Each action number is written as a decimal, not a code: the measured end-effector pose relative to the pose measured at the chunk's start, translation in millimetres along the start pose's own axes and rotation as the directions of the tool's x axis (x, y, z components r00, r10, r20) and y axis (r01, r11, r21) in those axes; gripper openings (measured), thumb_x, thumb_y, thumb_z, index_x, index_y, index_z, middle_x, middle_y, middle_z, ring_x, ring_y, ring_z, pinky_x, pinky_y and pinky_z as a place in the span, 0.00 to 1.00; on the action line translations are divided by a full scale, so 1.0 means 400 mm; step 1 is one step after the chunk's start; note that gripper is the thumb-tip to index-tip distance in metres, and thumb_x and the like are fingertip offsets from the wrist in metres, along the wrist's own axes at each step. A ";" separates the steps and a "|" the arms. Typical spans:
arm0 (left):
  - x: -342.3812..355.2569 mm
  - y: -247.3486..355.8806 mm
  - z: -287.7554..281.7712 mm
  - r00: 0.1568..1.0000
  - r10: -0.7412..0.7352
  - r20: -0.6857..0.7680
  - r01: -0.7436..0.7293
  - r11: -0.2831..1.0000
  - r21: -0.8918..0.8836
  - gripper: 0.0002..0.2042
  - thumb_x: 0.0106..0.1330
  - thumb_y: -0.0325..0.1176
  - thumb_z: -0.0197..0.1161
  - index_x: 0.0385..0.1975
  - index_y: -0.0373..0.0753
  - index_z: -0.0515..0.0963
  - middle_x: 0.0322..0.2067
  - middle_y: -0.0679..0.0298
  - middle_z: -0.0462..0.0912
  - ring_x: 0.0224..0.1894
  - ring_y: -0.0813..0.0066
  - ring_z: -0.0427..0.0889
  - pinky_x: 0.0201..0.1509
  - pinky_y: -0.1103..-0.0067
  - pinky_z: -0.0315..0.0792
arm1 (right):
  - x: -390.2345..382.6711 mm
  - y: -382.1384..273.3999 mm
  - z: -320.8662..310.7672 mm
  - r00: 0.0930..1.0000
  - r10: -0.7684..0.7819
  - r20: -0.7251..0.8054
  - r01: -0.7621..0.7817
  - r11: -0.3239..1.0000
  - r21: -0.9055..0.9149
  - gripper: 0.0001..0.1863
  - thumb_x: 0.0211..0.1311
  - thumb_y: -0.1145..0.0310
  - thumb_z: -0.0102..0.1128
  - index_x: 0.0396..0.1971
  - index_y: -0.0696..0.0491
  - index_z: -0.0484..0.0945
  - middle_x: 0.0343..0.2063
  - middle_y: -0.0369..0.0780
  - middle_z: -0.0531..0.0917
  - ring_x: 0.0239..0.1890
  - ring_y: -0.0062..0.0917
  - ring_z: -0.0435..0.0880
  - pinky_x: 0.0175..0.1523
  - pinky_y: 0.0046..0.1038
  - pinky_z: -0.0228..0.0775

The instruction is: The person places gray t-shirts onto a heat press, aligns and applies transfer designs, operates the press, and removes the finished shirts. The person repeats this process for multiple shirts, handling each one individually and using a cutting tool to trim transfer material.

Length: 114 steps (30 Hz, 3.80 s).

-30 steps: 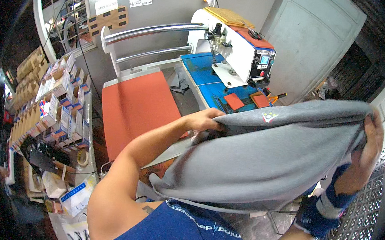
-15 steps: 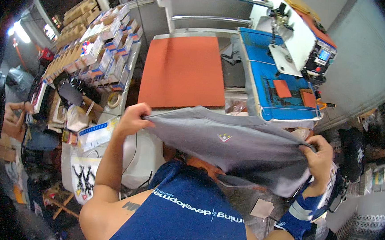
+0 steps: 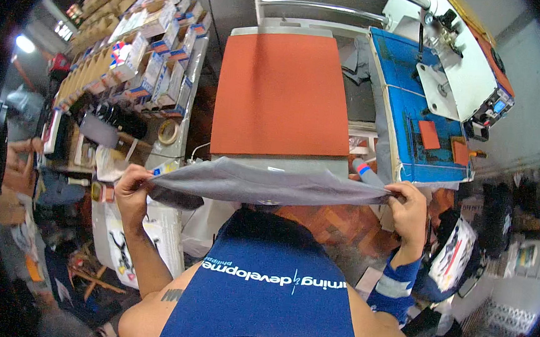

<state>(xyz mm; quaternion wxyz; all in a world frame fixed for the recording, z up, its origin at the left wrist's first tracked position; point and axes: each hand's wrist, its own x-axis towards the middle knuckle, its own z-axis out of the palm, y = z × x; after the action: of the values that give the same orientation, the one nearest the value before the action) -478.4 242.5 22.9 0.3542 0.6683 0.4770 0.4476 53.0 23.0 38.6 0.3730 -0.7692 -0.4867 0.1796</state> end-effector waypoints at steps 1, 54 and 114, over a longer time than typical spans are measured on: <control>0.031 0.001 -0.017 0.998 -0.043 0.054 0.039 0.997 0.070 0.12 0.52 0.10 0.62 0.33 0.32 0.85 0.30 0.61 0.83 0.33 0.73 0.82 0.43 0.79 0.75 | 0.010 -0.008 0.005 0.998 0.066 0.017 -0.065 0.996 -0.060 0.12 0.49 0.86 0.59 0.35 0.61 0.83 0.34 0.40 0.84 0.33 0.23 0.80 0.41 0.24 0.71; 1.042 -0.400 0.904 0.839 0.424 0.342 -0.538 0.741 0.402 0.14 0.60 0.32 0.64 0.46 0.37 0.81 0.49 0.52 0.82 0.52 0.48 0.79 0.57 0.56 0.72 | 1.226 0.032 0.768 0.956 -0.293 0.010 0.260 0.832 -0.491 0.22 0.66 0.52 0.56 0.52 0.52 0.80 0.54 0.47 0.80 0.62 0.44 0.74 0.69 0.52 0.59; 0.098 -0.663 0.203 0.694 -0.697 0.177 0.714 0.698 -0.052 0.19 0.75 0.42 0.58 0.55 0.33 0.79 0.48 0.61 0.85 0.48 0.73 0.82 0.55 0.75 0.76 | 0.202 0.528 0.373 0.727 0.628 0.279 -0.558 0.303 0.773 0.18 0.74 0.67 0.55 0.56 0.62 0.77 0.51 0.44 0.83 0.54 0.34 0.82 0.60 0.39 0.74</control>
<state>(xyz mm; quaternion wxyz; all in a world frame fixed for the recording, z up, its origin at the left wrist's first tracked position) -481.6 354.1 -233.9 0.5708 0.4422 0.6432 0.2548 125.0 101.5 -210.5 0.6086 -0.6334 -0.0124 0.4777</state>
